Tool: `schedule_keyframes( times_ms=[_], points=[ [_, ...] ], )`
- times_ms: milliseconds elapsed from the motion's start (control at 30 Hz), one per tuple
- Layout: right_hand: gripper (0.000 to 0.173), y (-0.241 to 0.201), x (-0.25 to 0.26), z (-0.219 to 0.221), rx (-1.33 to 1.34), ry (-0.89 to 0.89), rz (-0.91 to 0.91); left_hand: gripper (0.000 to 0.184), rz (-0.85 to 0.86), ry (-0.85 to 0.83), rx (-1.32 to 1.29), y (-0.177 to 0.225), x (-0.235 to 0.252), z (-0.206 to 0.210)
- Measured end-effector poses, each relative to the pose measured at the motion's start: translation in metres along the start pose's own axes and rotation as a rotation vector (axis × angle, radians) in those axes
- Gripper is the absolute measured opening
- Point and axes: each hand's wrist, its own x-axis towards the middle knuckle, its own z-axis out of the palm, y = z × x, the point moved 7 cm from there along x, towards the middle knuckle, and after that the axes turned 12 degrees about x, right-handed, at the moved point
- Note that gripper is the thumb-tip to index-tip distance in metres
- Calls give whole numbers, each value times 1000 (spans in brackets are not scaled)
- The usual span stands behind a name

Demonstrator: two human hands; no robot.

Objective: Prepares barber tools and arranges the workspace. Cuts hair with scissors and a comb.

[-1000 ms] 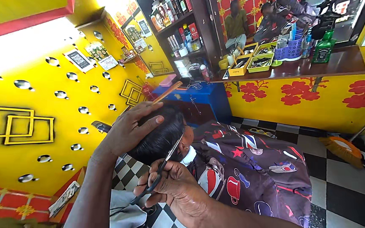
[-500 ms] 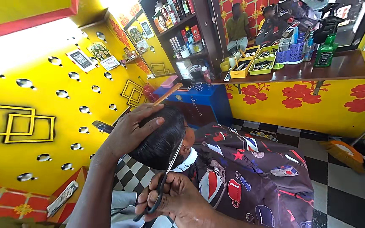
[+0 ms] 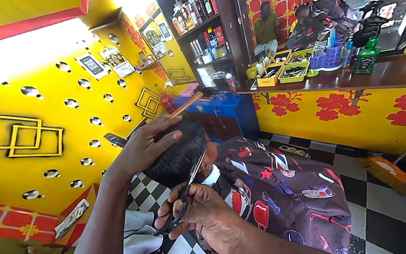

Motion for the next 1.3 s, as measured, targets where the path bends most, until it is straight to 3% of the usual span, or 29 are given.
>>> schedule_keyframes(
  times_ms=[667,1000,1300],
  points=[
    [9,-5,0,-6,7,180,-42,67,1,17,-13,1,-2,-1],
    [14,7,-9,3,28,-43,23,68,0,17,-9,0,-3,-1],
    [9,-15,0,-7,-15,96,28,68,-16,10,-14,1,-3,-1]
  ],
)
